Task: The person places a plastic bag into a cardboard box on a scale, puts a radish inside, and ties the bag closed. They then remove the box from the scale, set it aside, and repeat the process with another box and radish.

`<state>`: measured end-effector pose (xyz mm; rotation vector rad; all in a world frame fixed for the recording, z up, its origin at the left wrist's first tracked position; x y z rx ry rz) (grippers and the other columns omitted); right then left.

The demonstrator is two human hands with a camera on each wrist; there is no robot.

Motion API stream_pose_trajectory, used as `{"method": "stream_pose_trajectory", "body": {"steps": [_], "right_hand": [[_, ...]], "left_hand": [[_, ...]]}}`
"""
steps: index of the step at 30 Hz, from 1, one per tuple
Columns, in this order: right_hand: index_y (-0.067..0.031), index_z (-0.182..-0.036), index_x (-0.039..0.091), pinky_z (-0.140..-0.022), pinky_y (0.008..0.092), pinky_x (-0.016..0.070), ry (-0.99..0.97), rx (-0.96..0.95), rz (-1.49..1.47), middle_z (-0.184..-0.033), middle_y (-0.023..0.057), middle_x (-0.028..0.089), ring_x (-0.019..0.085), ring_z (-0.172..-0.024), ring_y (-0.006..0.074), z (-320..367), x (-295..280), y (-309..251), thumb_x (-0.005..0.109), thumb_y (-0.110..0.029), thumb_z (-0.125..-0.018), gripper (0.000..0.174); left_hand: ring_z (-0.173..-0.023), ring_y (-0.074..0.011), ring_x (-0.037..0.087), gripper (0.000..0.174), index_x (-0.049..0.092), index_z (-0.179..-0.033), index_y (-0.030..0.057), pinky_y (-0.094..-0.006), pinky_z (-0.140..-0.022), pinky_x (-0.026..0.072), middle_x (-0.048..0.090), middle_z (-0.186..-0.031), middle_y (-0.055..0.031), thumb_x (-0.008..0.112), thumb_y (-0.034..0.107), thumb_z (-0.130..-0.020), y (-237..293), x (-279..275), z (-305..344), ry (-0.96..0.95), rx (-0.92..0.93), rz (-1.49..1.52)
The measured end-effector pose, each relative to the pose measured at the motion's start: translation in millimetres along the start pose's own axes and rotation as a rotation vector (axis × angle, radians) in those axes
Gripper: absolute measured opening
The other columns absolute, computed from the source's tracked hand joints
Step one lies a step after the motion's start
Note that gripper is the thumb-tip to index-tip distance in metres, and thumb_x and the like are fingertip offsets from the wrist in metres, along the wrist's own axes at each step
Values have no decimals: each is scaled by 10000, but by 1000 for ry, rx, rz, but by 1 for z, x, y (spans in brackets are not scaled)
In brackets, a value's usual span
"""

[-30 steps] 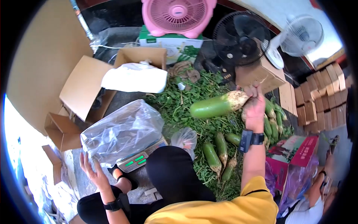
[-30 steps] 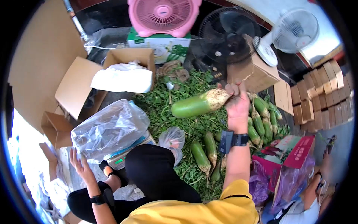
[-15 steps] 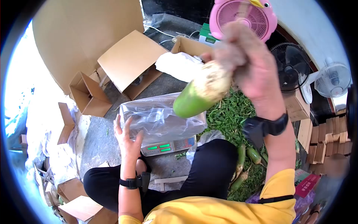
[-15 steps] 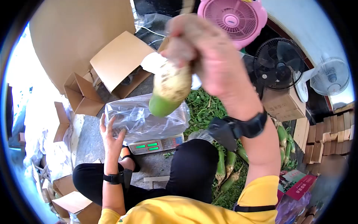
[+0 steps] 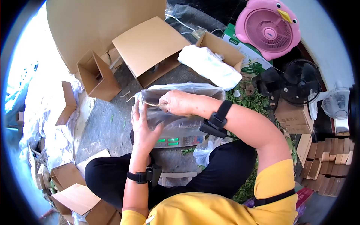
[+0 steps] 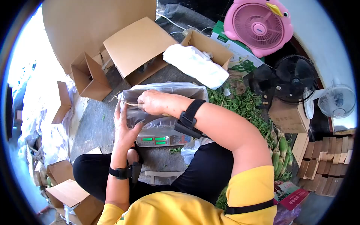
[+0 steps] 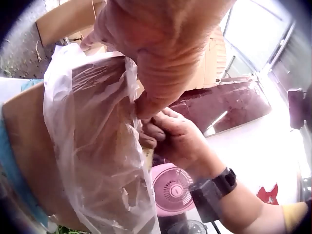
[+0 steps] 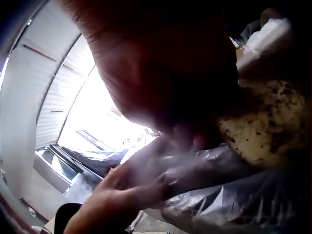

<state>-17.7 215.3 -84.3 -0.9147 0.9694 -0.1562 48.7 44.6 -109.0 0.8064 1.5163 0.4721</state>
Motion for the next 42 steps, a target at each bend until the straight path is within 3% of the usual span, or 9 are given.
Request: {"method": "stream_pose_trajectory", "body": {"steps": [3,12,16,19,22,31,35,36,42], "right_hand": [[-12,-753,629,-667,403,455,-61,105,33,-739,190,623,596,-717,342,-15,18,13,517,-179,-782,203],[-86,-1209,535,-887,380,437,-379,431,339,-1130,166,586,542,-1076,314,-39,28,5,541,-70,-772,438],[-32,-1163,556,-903,374,424,-341,252,333,-1128,195,576,541,-1060,323,-31,15,7,546,-178,-799,393],[17,-1089,584,-794,330,473,-98,39,54,-987,163,636,617,-876,246,6,-21,-4,561,-243,-811,381],[-8,-1057,591,-669,243,479,146,217,-350,-861,71,629,585,-725,106,54,-53,-7,522,-214,-868,288],[-94,-1073,560,-619,196,415,741,728,-489,-936,-43,575,521,-828,47,160,-61,52,586,-351,-855,337],[-111,-1252,416,-730,396,423,612,848,-639,-1254,65,420,407,-1124,240,169,-33,70,556,-594,-785,686],[-46,-1300,360,-832,567,397,617,859,-625,-1295,138,397,417,-1096,293,168,-27,70,550,-579,-798,757],[-146,-1374,303,-902,690,263,385,843,-984,-1441,131,230,254,-1284,381,164,0,82,456,-745,-733,891]], "left_hand": [[-1290,-367,264,807,332,-1358,98,-410,-1040,293,249,-1403,-198,690,85,-634,-1,1,1,-22,2,-23],[-1230,-331,382,650,444,-1286,97,-400,-1003,353,355,-1350,-153,674,77,-678,6,-5,2,62,23,31],[-1181,-336,417,484,520,-1192,86,-407,-969,361,426,-1280,-157,641,64,-725,9,-15,1,220,72,96],[-1151,-321,451,433,547,-1157,81,-398,-962,367,471,-1235,-149,630,63,-733,6,-20,2,295,77,162],[-1114,-302,486,403,561,-1136,71,-389,-955,374,514,-1182,-140,622,58,-738,14,-35,2,361,16,190],[-1132,-233,484,472,521,-1203,23,-332,-932,382,526,-1205,-151,620,186,-772,29,-73,-36,183,-96,440],[-1161,-276,450,603,399,-1309,34,-380,-936,368,464,-1273,-172,613,287,-805,24,-83,-61,-4,-231,411],[-1161,-273,445,635,355,-1343,63,-422,-919,365,442,-1295,-158,599,343,-828,19,-83,-66,-70,-296,353],[-1290,-419,248,912,147,-1408,28,-680,-925,265,298,-1388,-235,583,542,-794,-12,-64,-77,-303,-563,336]]}}
Point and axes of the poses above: each hand's wrist, its own z-axis away from the middle knuckle, its own x-axis out of the palm, y = z × x, the point moved 1 cm from there along -z, towards the middle knuckle
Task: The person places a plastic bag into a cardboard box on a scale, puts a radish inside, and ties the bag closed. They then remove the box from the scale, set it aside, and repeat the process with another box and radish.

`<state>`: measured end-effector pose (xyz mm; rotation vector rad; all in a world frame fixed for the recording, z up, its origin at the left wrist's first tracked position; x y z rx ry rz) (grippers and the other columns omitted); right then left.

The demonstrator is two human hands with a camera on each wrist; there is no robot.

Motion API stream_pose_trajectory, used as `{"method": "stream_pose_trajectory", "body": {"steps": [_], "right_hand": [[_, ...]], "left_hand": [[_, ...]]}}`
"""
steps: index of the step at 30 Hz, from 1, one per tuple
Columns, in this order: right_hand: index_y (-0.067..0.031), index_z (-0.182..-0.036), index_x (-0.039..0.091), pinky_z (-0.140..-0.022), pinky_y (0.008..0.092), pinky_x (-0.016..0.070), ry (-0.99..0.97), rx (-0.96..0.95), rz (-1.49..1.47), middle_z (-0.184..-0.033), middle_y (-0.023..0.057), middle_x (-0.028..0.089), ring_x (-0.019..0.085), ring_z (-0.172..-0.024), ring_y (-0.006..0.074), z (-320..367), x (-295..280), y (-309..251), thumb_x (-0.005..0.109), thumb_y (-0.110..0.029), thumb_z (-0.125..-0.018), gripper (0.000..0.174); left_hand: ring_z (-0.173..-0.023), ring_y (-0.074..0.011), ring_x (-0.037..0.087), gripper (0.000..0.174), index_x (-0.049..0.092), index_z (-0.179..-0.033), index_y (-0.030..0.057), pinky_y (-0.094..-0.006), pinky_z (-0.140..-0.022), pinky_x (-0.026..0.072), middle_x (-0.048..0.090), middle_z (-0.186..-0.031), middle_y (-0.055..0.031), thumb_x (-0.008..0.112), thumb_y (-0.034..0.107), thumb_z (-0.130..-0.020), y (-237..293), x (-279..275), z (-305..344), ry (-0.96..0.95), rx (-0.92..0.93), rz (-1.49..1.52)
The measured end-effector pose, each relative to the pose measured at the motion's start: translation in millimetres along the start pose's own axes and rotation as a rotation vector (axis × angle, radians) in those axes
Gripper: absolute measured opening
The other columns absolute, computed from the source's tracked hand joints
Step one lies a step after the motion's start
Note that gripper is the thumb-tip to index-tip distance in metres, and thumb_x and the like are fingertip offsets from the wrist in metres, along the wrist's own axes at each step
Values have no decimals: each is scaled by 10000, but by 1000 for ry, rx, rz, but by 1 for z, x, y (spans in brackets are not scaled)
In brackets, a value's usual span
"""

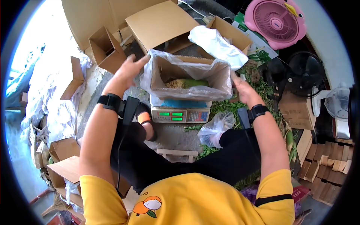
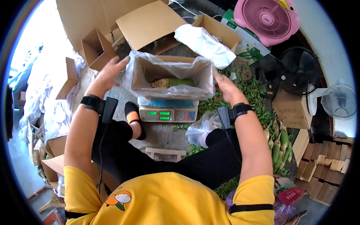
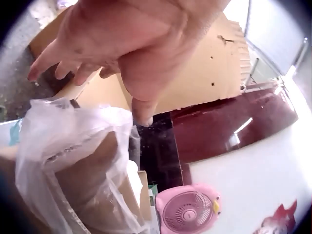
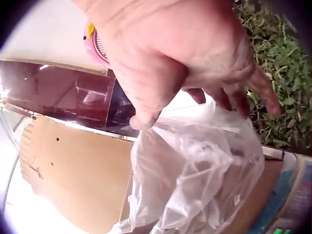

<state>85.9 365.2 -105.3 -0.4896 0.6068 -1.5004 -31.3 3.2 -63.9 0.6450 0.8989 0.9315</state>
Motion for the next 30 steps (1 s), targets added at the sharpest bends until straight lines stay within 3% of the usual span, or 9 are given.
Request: {"method": "stream_pose_trajectory", "body": {"steps": [2,3,6,8,9,15,23,26,30], "right_hand": [[-169,-1376,309,-897,686,273,44,-10,-26,-1432,123,254,269,-1281,366,2,3,2,409,-776,-726,895],[-136,-1355,349,-884,663,293,152,5,-35,-1347,143,386,349,-1220,394,5,8,1,392,-794,-714,919],[-115,-1291,427,-823,635,370,146,15,-46,-1264,126,456,413,-1162,364,-14,-2,14,387,-707,-796,772],[-89,-1166,522,-760,585,427,102,74,-19,-1115,113,547,508,-1023,321,-37,-14,39,465,-641,-806,661],[-85,-1064,569,-714,536,454,129,66,-106,-976,88,591,550,-875,274,-45,-21,44,561,-532,-808,516],[-81,-908,590,-668,432,474,194,-195,-162,-857,53,612,579,-780,208,8,-30,0,614,-397,-819,329],[-71,-713,563,-570,277,448,45,-609,-315,-699,57,621,606,-603,176,80,-16,-64,546,-322,-889,307],[-62,-715,564,-608,270,441,-83,-679,-378,-730,68,628,604,-639,167,83,-18,-73,545,-275,-889,276],[-43,-756,586,-728,260,442,51,-777,-379,-860,93,631,586,-786,145,93,16,-88,538,-260,-889,259]], "left_hand": [[-1277,-388,308,957,131,-1403,-5,-644,-940,301,213,-1427,-236,596,551,-778,-10,2,-10,-96,-139,22],[-1269,-393,319,951,126,-1405,-4,-644,-930,312,224,-1424,-232,582,556,-786,-14,4,-13,-156,-161,62],[-1207,-401,404,860,210,-1384,-13,-644,-901,341,329,-1368,-241,586,505,-809,-30,8,-24,-174,-172,122],[-1081,-364,523,690,393,-1283,-32,-588,-874,401,503,-1208,-218,613,426,-816,-40,7,-31,-239,-158,186],[-857,-266,607,435,564,-1068,-38,-449,-766,481,615,-945,-145,628,311,-816,-38,9,-26,-176,-98,264],[-611,-126,508,188,626,-807,-10,-263,-562,401,583,-688,-49,570,169,-793,6,0,9,16,120,-9],[-631,-95,521,174,611,-782,-17,-233,-603,399,588,-664,-26,508,118,-822,50,-6,52,94,372,-103],[-609,-120,543,147,599,-737,7,-241,-589,407,577,-630,-33,527,119,-798,58,-6,64,-83,376,176],[-835,-237,638,178,592,-934,-19,-314,-797,464,630,-822,-91,475,108,-890,65,-3,80,-464,463,597]]}}
Point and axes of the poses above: each hand's wrist, its own z-axis away from the middle knuckle, its own x-axis out of the palm, y = z × x, the point moved 1 cm from there along -z, towards the middle knuckle
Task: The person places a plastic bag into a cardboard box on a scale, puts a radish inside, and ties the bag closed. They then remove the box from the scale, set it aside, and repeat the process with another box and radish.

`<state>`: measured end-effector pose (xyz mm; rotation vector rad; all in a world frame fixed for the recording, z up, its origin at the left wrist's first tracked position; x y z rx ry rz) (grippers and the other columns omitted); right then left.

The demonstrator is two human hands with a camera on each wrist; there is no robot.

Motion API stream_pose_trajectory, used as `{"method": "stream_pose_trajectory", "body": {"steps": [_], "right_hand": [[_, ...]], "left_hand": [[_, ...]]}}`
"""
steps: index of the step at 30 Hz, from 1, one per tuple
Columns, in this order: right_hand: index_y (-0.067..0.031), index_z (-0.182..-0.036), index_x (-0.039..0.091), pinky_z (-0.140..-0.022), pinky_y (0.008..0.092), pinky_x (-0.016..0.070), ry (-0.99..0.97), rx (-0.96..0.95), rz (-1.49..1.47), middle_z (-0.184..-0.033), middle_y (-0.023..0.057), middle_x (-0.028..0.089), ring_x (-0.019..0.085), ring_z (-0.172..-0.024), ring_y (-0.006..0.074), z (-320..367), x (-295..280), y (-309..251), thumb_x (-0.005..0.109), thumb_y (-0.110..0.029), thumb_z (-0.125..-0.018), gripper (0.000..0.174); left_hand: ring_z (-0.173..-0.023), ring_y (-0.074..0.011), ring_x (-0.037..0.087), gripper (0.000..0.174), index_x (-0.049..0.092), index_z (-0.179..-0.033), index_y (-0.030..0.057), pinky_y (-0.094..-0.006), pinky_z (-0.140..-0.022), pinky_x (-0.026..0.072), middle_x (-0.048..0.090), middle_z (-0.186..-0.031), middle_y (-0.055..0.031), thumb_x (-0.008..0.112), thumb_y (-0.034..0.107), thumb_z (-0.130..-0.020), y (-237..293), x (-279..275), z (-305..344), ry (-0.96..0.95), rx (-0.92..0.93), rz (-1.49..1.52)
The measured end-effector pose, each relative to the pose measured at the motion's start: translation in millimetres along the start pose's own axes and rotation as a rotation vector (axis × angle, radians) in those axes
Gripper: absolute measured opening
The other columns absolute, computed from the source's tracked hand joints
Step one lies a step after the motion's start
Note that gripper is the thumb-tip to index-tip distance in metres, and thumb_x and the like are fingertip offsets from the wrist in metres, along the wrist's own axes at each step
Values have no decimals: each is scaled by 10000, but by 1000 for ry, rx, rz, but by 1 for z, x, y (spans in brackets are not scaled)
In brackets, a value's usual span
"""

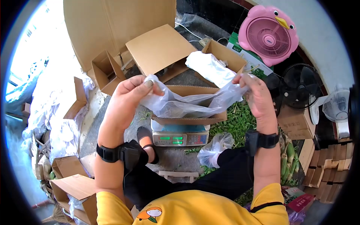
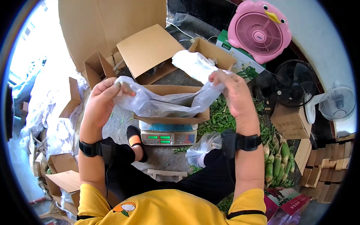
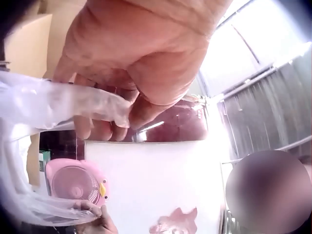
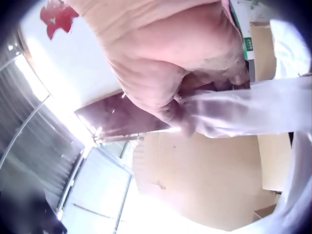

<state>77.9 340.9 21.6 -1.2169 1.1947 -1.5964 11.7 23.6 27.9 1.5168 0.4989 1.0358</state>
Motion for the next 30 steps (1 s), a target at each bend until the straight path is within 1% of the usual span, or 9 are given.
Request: {"method": "stream_pose_trajectory", "body": {"steps": [6,12,16,17,21,25,26,27,30], "right_hand": [[19,-1199,494,-838,336,496,-261,0,-156,-1205,125,534,571,-990,224,10,55,1,486,-444,-895,555],[-13,-1379,266,-929,333,423,-334,-21,1,-1324,110,398,412,-1180,216,15,79,23,447,-644,-810,869],[-13,-1380,273,-954,303,380,-367,-3,34,-1322,156,390,410,-1193,215,17,81,27,425,-656,-817,868],[-6,-1371,291,-946,303,387,-333,7,-79,-1308,154,409,421,-1183,206,16,84,25,426,-644,-826,850],[29,-1301,389,-883,299,438,-401,94,-312,-1199,141,515,533,-1037,178,7,72,32,440,-603,-847,780],[16,-1178,531,-745,244,467,-430,210,4,-919,62,615,589,-803,127,2,54,27,526,-379,-889,489],[12,-1147,561,-684,221,464,-415,207,253,-817,28,621,579,-730,99,3,49,23,544,-288,-897,391],[2,-1086,607,-564,199,416,-345,232,306,-675,-14,577,512,-606,62,-5,38,38,545,-146,-878,263],[-52,-1048,641,-480,178,327,-369,199,515,-640,-31,553,411,-531,30,-9,19,68,495,-138,-904,222]], "left_hand": [[-991,-312,601,390,438,-1239,-83,-344,-915,438,511,-1230,-216,414,21,-863,15,41,1,-31,162,-73],[-569,-99,558,470,414,-1297,8,-230,-542,501,583,-1100,-141,476,8,-831,1,83,-17,-34,-142,-316],[-597,-104,552,424,500,-1198,-9,-263,-543,458,615,-771,-64,527,38,-778,-7,94,-23,12,-42,-536],[-596,-198,583,281,576,-1005,-31,-331,-571,463,601,-675,-112,566,71,-744,-14,95,-21,58,136,-779],[-690,-362,584,210,605,-865,-32,-371,-640,477,590,-737,-221,570,104,-708,-5,110,-15,-41,200,-1190],[-714,-343,610,158,648,-790,21,-399,-670,485,624,-755,-180,544,131,-746,-12,84,-33,0,275,-1035],[-614,-158,587,169,639,-850,-27,-292,-613,473,632,-697,-127,579,103,-760,-11,66,-44,66,-5,-905],[-625,-127,580,175,644,-850,-27,-287,-609,473,638,-683,-95,595,119,-766,-26,50,-53,156,121,-941],[-691,-283,636,213,661,-831,-3,-352,-669,496,656,-764,-164,582,188,-782,-67,18,-75,265,77,-1077]]}}
Point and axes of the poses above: each hand's wrist, its own z-axis away from the middle knuckle, its own x-axis out of the palm, y = z × x, the point moved 1 cm from there along -z, towards the middle knuckle
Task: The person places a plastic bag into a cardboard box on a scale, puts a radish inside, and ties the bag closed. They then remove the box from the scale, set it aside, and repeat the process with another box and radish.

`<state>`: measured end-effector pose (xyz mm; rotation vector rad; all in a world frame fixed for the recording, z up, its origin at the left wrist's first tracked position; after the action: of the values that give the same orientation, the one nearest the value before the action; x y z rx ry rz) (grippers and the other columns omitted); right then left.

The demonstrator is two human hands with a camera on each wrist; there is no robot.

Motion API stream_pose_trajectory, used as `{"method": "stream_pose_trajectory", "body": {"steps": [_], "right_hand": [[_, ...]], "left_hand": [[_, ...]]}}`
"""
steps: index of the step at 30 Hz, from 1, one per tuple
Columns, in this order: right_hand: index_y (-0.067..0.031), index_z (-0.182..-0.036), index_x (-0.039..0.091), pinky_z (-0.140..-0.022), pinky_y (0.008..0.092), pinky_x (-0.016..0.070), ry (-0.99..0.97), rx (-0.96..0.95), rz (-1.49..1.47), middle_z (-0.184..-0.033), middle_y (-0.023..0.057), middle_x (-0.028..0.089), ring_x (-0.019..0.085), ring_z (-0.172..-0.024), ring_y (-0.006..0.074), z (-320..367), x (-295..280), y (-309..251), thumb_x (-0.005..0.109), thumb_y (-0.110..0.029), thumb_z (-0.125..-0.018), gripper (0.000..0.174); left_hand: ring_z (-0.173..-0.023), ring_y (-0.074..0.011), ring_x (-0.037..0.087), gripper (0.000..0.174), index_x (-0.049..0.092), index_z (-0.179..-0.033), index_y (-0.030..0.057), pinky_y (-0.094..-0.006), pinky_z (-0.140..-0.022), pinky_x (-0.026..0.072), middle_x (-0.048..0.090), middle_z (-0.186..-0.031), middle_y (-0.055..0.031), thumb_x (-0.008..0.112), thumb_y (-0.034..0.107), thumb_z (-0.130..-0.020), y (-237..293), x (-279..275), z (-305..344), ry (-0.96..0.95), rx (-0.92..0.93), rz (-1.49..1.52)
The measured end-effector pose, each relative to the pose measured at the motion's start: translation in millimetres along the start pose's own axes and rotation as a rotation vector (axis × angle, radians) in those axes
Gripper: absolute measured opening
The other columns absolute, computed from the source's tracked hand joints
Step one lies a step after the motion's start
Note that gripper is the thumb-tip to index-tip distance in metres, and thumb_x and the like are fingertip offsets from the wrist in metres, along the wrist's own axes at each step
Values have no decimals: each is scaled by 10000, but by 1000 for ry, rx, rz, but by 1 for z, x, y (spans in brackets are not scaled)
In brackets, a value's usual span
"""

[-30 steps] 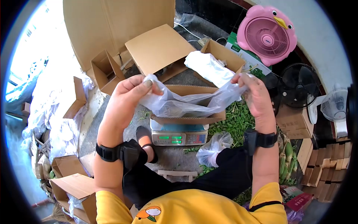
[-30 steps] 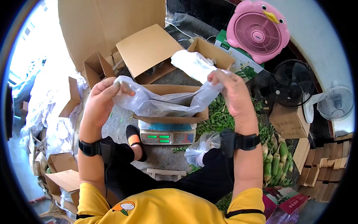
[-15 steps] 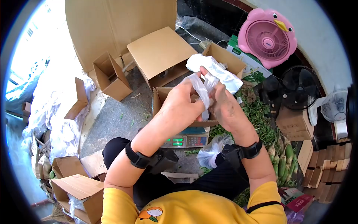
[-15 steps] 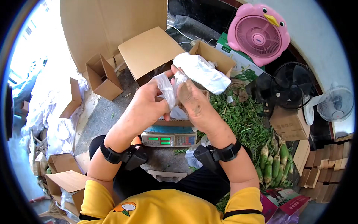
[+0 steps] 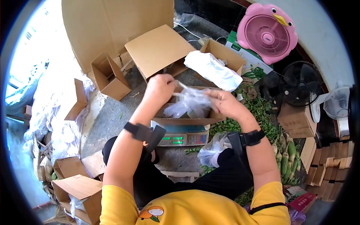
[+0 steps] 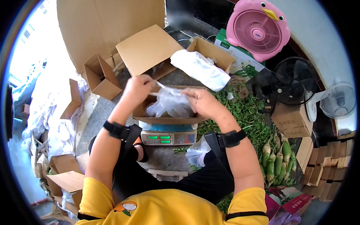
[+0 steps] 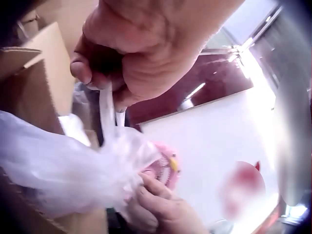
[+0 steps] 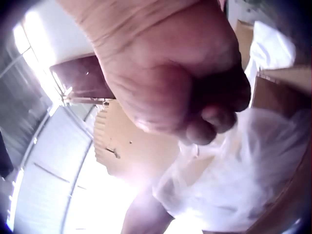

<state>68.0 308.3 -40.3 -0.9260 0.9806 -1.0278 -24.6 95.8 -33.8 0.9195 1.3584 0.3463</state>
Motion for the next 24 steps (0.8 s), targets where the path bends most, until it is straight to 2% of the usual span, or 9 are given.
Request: {"method": "stream_pose_trajectory", "body": {"steps": [1,6,9,10,12,14,17,21,24], "right_hand": [[-44,-953,665,-489,198,367,-45,212,175,-640,-1,566,464,-553,47,5,-1,-6,472,-90,-880,212],[16,-821,647,-594,237,463,-164,240,320,-697,62,629,569,-635,125,24,-20,-1,456,25,-734,209],[40,-769,628,-600,239,437,-137,144,-194,-777,103,654,601,-698,149,25,-28,10,451,56,-702,189],[19,-795,643,-585,232,420,-76,125,-456,-826,112,668,621,-748,156,28,-29,7,482,57,-702,190],[5,-881,651,-544,215,390,38,8,-643,-917,101,668,637,-775,155,29,-29,-16,518,53,-730,207],[-12,-1003,634,-517,191,354,133,48,-694,-985,82,655,638,-795,139,29,-17,-34,553,49,-751,272],[-46,-1226,511,-564,180,396,49,-94,-533,-1015,55,629,610,-868,114,8,6,-33,586,65,-748,497],[-56,-1340,379,-810,250,457,-7,-155,-442,-1104,30,555,524,-951,108,2,18,-37,581,76,-748,639],[-22,-1313,404,-805,247,445,49,-236,-374,-1083,19,550,518,-906,96,-5,23,-32,599,59,-750,601]], "left_hand": [[-741,-319,630,211,664,-816,1,-379,-701,497,651,-802,-183,560,182,-779,-23,21,-3,-61,-28,-176],[-915,-335,621,252,663,-886,-18,-380,-810,499,632,-943,-229,497,147,-792,-48,54,9,-350,-287,-499],[-933,-357,608,262,658,-908,-19,-393,-824,491,631,-946,-228,506,160,-794,-50,46,3,-234,-359,-384],[-767,-303,647,243,654,-894,-11,-359,-658,520,649,-944,-198,537,181,-803,-47,38,-5,-169,-280,-376],[-562,-166,565,202,639,-891,14,-251,-465,421,662,-863,-136,557,188,-831,-24,7,-5,-237,-542,532],[-493,-63,430,158,617,-913,41,-175,-414,276,613,-751,-58,545,175,-869,-1,-18,6,-359,-339,1126],[-448,-67,367,204,577,-997,21,-187,-399,245,536,-648,-19,484,190,-929,44,-25,28,-488,-217,1137],[-495,-51,390,265,557,-1143,30,-166,-442,269,514,-647,-9,512,161,-917,55,-23,36,-647,-160,1037],[-499,-46,375,275,552,-1163,36,-173,-440,266,473,-620,20,504,151,-918,53,-28,33,-683,-224,977]]}}
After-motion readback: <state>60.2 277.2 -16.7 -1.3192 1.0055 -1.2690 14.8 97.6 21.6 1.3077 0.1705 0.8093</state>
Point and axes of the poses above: each hand's wrist, its own z-axis away from the middle knuckle, its own x-axis out of the palm, y = z × x, the point moved 1 cm from there along -z, towards the middle knuckle
